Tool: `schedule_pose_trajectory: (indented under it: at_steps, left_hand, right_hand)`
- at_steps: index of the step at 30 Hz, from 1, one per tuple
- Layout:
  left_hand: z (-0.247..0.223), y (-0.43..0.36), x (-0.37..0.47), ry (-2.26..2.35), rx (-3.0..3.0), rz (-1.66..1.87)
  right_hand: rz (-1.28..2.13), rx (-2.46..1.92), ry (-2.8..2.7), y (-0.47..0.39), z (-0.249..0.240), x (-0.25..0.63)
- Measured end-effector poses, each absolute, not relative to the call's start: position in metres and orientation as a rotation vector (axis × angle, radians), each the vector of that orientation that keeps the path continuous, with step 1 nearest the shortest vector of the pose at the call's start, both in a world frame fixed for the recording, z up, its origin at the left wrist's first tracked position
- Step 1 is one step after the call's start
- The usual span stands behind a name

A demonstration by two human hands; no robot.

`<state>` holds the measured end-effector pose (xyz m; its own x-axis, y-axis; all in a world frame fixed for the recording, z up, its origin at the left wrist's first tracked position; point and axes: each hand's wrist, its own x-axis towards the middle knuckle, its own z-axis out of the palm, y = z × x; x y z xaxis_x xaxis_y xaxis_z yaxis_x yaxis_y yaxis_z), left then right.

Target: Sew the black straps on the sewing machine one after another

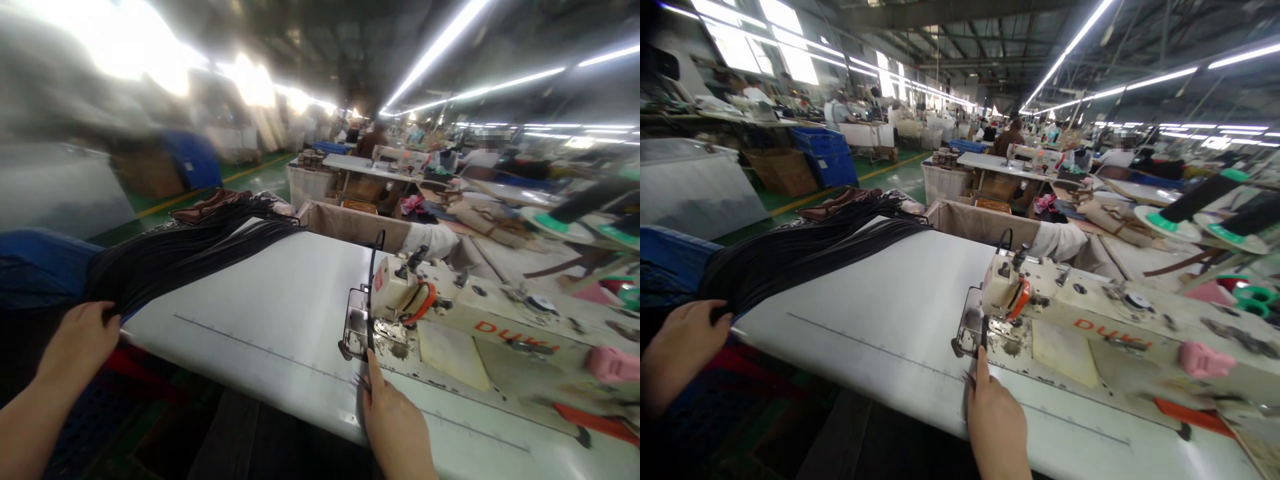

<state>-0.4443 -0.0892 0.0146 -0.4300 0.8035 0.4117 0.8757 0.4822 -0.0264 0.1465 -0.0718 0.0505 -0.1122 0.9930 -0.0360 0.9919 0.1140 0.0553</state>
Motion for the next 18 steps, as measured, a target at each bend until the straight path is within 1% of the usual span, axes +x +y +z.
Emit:
schedule_pose_trajectory:
  at_steps: [2,4,6,8,11,14,18]
  left_hand:
    - [0.023,-0.067,-0.391,-2.278,-1.582,-0.319]
    - [0.025,-0.046,-0.337,-2.169,-1.767,-0.453]
    - [0.019,-0.027,-0.284,-2.058,-1.945,-0.601]
    - [0.011,-0.014,-0.234,-1.922,-2.157,-0.673]
    - [0.004,-0.006,-0.160,-1.717,-2.413,-0.715]
    - [0.009,-0.006,-0.094,-1.470,-2.668,-0.694]
    - [0.018,-0.010,-0.030,-1.257,-2.816,-0.662]
  right_hand:
    - [0.009,2.063,2.279,-0.073,0.051,0.146]
    - [0.005,2.072,2.281,-0.074,0.050,0.145]
    - [0.008,2.080,2.292,-0.076,0.051,0.145]
    - [0.017,2.092,2.307,-0.077,0.051,0.144]
    - [0.022,2.116,2.312,-0.079,0.051,0.143]
    - [-0.021,2.115,2.313,-0.081,0.052,0.144]
    - [-0.091,2.116,2.325,-0.084,0.051,0.147]
